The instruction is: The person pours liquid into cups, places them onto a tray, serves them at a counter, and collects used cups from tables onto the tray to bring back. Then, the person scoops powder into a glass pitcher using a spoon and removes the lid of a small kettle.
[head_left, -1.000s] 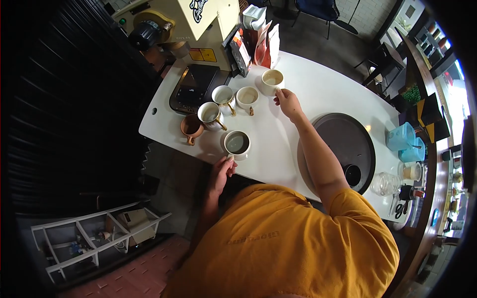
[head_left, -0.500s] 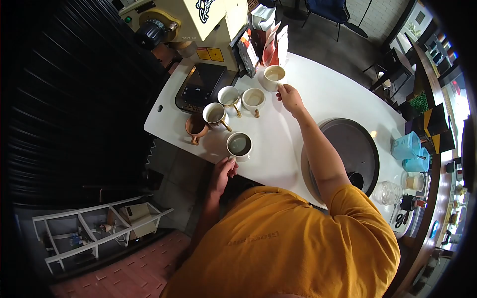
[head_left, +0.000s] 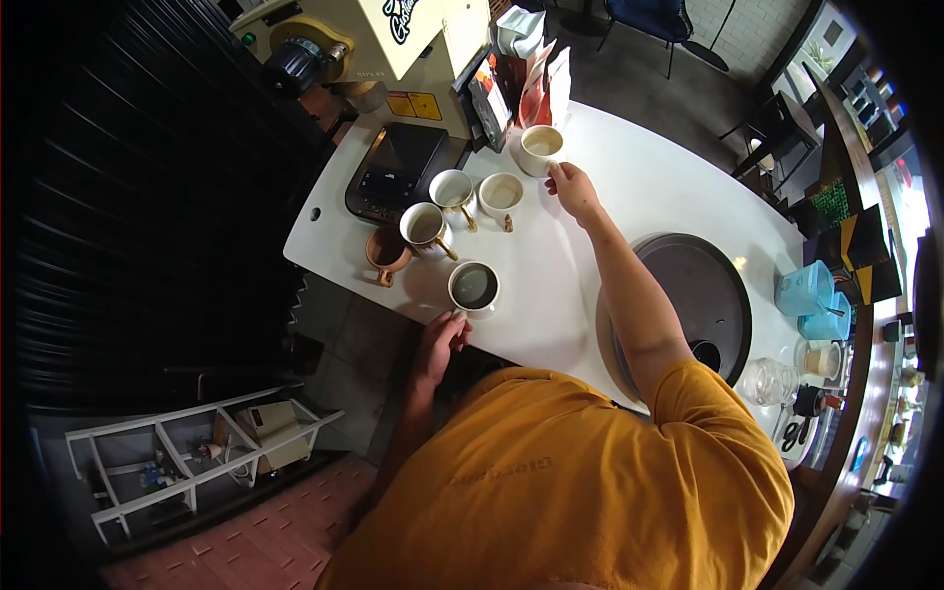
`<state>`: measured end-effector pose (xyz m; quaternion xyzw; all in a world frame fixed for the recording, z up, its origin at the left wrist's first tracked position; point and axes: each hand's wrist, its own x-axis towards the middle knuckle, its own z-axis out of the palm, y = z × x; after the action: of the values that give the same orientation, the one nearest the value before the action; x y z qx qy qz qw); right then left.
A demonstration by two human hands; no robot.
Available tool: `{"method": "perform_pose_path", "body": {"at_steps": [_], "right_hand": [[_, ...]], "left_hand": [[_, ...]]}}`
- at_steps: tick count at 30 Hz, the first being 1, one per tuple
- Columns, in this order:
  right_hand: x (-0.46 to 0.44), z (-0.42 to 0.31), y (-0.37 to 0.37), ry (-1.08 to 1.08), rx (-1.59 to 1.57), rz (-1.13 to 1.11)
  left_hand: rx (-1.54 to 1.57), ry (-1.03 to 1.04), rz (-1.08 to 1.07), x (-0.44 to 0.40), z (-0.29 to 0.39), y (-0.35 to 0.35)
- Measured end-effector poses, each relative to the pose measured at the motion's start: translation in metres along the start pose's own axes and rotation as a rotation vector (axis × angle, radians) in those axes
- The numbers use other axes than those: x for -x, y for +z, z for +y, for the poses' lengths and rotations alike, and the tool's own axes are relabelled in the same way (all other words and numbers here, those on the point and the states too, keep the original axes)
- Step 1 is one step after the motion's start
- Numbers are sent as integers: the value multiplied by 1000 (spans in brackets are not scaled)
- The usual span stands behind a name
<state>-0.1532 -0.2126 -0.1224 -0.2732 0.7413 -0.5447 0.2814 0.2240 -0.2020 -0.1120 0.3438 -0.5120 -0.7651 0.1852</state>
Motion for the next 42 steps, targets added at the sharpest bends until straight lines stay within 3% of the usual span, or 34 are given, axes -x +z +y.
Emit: {"method": "perform_pose_path", "body": {"at_steps": [11,14,17,20,23,42], "right_hand": [[2,3,2,19,-65,-47],[11,-3,6,49,-89,48],[31,-7,12,170,-42,319],[55,2,29,192,19,4],[80,-12,45,68,83,-32],[33,-23,64,0,266,-43]], "left_hand": [[-4,-10,-29,0,-2,-3],[-14,-22,-22,0,-2,-3],[-11,-6,-25,-1,-3,-4],[6,-6,-33,-2,-4,-3],[16,-7,8,-1,-3,0],[-22,-18,-57,-4,-5,-8]]}}
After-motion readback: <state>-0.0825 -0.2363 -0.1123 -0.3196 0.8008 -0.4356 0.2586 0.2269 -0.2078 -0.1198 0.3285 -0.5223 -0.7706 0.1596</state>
